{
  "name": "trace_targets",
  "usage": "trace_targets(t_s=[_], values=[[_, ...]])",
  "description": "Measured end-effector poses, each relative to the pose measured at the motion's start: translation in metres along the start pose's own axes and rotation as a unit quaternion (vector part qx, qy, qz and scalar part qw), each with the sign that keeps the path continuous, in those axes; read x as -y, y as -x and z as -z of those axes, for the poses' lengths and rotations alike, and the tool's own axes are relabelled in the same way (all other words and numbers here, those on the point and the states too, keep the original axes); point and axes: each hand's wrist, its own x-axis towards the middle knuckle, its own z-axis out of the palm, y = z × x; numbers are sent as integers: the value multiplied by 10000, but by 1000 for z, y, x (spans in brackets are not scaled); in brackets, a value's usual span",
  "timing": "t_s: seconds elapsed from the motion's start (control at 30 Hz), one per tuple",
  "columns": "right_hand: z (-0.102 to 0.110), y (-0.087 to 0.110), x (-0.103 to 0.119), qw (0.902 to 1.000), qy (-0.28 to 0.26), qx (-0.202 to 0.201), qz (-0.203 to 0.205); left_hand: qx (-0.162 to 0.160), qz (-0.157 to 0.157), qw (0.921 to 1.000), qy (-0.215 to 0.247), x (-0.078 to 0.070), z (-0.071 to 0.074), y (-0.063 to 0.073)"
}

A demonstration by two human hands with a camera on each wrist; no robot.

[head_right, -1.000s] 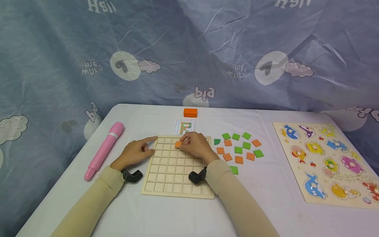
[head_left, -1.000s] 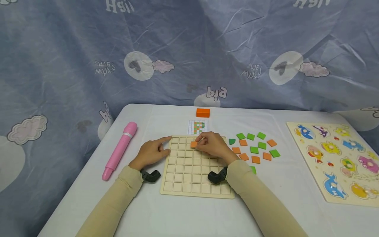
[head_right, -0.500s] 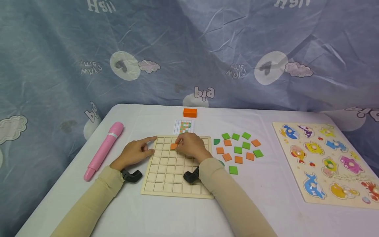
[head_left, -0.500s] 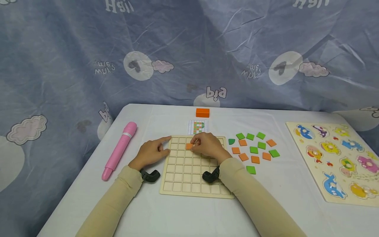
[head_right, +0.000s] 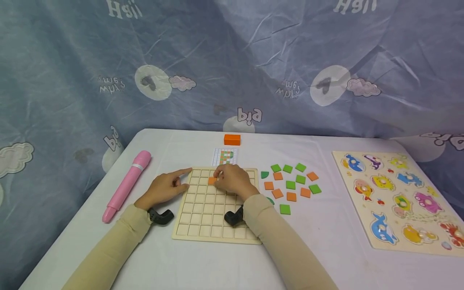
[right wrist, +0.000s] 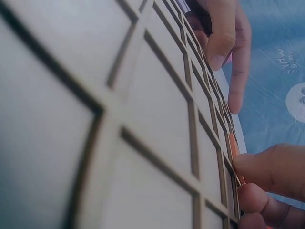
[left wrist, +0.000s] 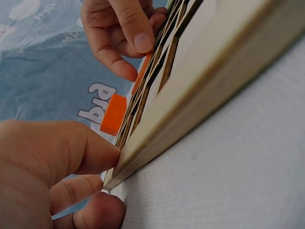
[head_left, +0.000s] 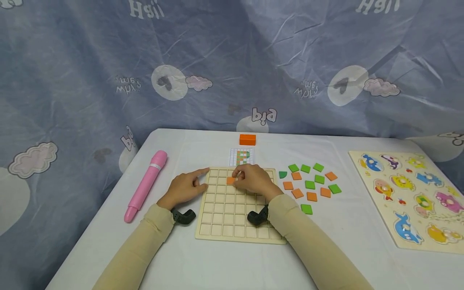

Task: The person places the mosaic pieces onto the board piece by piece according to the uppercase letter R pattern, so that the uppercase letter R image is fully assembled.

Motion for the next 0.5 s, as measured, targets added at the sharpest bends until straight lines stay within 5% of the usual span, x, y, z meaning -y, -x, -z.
trace_targets(t_s=[0.27, 0.5], values=[[3, 1, -1, 9996, -74, 187, 176, -1, 47, 10000, 24, 1, -1, 2], [17, 9, -14, 9927, -990, 390, 564, -38, -7, 10000, 20, 1, -1, 0]])
